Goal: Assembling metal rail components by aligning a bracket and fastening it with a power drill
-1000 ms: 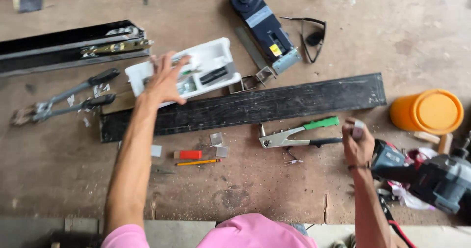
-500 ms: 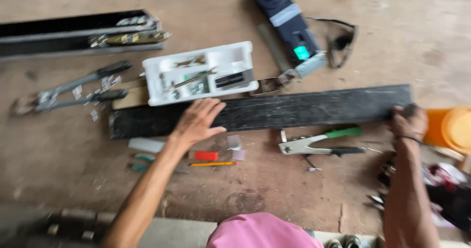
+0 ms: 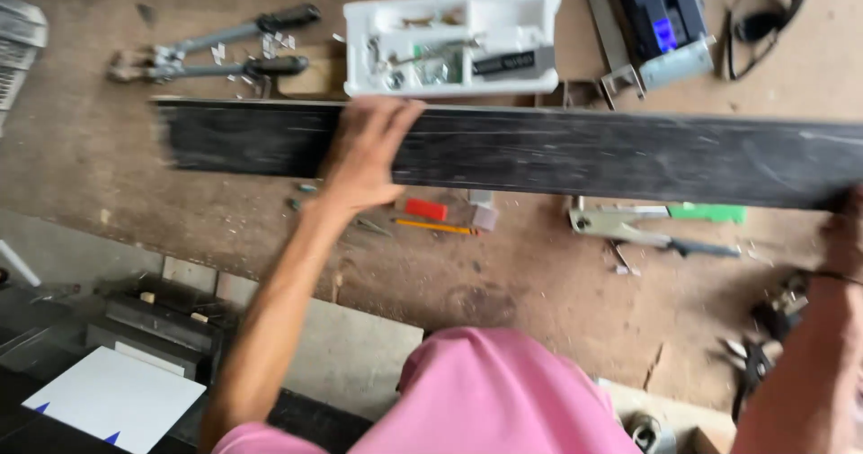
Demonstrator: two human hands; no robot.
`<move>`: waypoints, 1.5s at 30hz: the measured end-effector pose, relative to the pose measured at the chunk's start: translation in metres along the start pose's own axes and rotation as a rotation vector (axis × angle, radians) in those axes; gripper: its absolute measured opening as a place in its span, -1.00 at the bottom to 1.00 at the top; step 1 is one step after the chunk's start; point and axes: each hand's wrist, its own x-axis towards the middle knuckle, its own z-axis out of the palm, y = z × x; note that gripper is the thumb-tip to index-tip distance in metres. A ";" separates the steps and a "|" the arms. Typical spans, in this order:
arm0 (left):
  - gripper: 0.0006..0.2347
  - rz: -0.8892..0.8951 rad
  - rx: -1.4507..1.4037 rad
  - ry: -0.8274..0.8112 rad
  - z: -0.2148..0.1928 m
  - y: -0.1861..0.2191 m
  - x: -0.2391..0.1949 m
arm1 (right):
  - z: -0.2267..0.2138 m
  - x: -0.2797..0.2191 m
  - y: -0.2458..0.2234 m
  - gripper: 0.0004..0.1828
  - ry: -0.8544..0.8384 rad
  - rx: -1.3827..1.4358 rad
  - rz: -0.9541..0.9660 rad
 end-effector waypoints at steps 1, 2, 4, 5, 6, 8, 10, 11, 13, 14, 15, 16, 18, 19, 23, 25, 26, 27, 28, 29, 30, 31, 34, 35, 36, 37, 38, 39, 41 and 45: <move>-0.06 -0.013 -0.021 -0.045 -0.032 0.000 -0.012 | 0.016 -0.024 -0.015 -0.24 0.025 -0.021 -0.004; -0.06 0.006 -0.034 -0.051 -0.046 0.000 -0.038 | 0.027 -0.080 -0.057 -0.24 0.044 -0.025 0.011; -0.04 -0.044 0.005 -0.102 -0.075 -0.004 -0.084 | 0.033 -0.220 -0.148 -0.68 0.061 0.407 -0.417; -0.04 -0.013 -0.010 -0.107 -0.071 -0.009 -0.116 | 0.039 -0.251 -0.142 -0.68 0.091 0.399 -0.403; 0.02 -0.040 0.004 -0.160 -0.062 -0.017 -0.146 | 0.041 -0.283 -0.135 -0.59 0.022 0.442 -0.368; 0.08 -0.020 -0.011 -0.218 -0.033 -0.033 -0.197 | 0.049 -0.330 -0.103 -0.48 0.002 0.467 -0.317; 0.13 -0.069 0.094 -0.312 0.003 -0.051 -0.249 | 0.063 -0.358 -0.057 -0.41 -0.200 0.498 -0.128; 0.13 -0.042 0.072 -0.317 0.021 -0.055 -0.260 | 0.062 -0.376 -0.050 -0.41 -0.170 0.486 -0.115; 0.14 -0.053 0.140 -0.371 0.049 -0.070 -0.280 | 0.071 -0.404 -0.046 -0.44 -0.220 0.409 0.042; 0.14 -0.036 0.133 -0.372 0.054 -0.073 -0.282 | 0.076 -0.409 -0.037 -0.44 -0.204 0.408 0.049; 0.13 -0.016 0.168 -0.312 0.058 -0.074 -0.284 | 0.081 -0.415 -0.028 -0.41 -0.234 0.380 0.068; 0.13 0.009 0.204 -0.246 0.063 -0.077 -0.281 | 0.085 -0.418 -0.018 -0.38 -0.260 0.357 0.085; 0.17 0.021 0.234 -0.227 0.065 -0.072 -0.281 | 0.091 -0.430 -0.020 -0.36 -0.218 0.416 0.113; 0.22 0.012 0.270 -0.210 0.067 -0.069 -0.278 | 0.094 -0.433 -0.021 -0.34 -0.197 0.471 0.134; 0.13 0.089 0.115 -0.198 0.075 -0.001 -0.237 | 0.086 -0.451 -0.027 -0.29 -0.136 0.356 0.044; 0.04 0.225 0.021 -0.162 0.091 0.040 -0.211 | 0.081 -0.457 -0.025 -0.28 -0.089 0.384 0.128; 0.04 0.240 0.019 -0.159 0.098 0.072 -0.196 | 0.080 -0.463 -0.023 -0.28 -0.075 0.389 0.131; 0.02 0.274 -0.048 -0.153 0.105 0.104 -0.182 | 0.078 -0.468 -0.022 -0.39 -0.009 0.542 0.097; 0.00 0.302 -0.110 -0.147 0.111 0.135 -0.168 | 0.078 -0.471 -0.022 -0.48 0.052 0.696 0.058; 0.00 0.313 -0.108 -0.144 0.124 0.153 -0.160 | 0.080 -0.470 -0.006 -0.48 0.061 0.703 0.056; 0.13 0.347 -0.060 -0.176 0.137 0.172 -0.152 | 0.081 -0.467 0.010 -0.56 0.081 0.805 0.088; 0.25 0.380 -0.012 -0.208 0.151 0.191 -0.144 | 0.082 -0.464 0.026 -0.62 0.101 0.907 0.120; 0.08 0.376 0.070 -0.209 0.164 0.199 -0.133 | 0.067 -0.467 0.025 -0.53 0.050 1.045 0.068; 0.08 0.380 0.077 -0.205 0.159 0.197 -0.125 | 0.063 -0.461 0.030 -0.53 0.051 1.052 0.062; 0.09 0.337 0.000 -0.377 0.153 0.195 -0.121 | 0.060 -0.460 0.038 -0.54 0.069 1.047 0.052; 0.11 0.289 -0.077 -0.548 0.148 0.192 -0.117 | 0.057 -0.458 0.046 -0.54 0.087 1.041 0.041; 0.11 0.286 -0.068 -0.550 0.144 0.190 -0.113 | 0.054 -0.456 0.050 -0.54 0.081 1.049 0.043; 0.10 0.253 -0.133 -0.658 0.140 0.187 -0.108 | 0.052 -0.454 0.054 -0.51 0.110 0.982 -0.010; 0.09 0.209 -0.193 -0.768 0.131 0.188 -0.101 | 0.047 -0.449 0.053 -0.46 0.130 0.920 -0.060; 0.00 0.264 -0.078 -0.556 0.122 0.198 -0.101 | 0.039 -0.440 0.042 -0.51 0.145 0.994 -0.092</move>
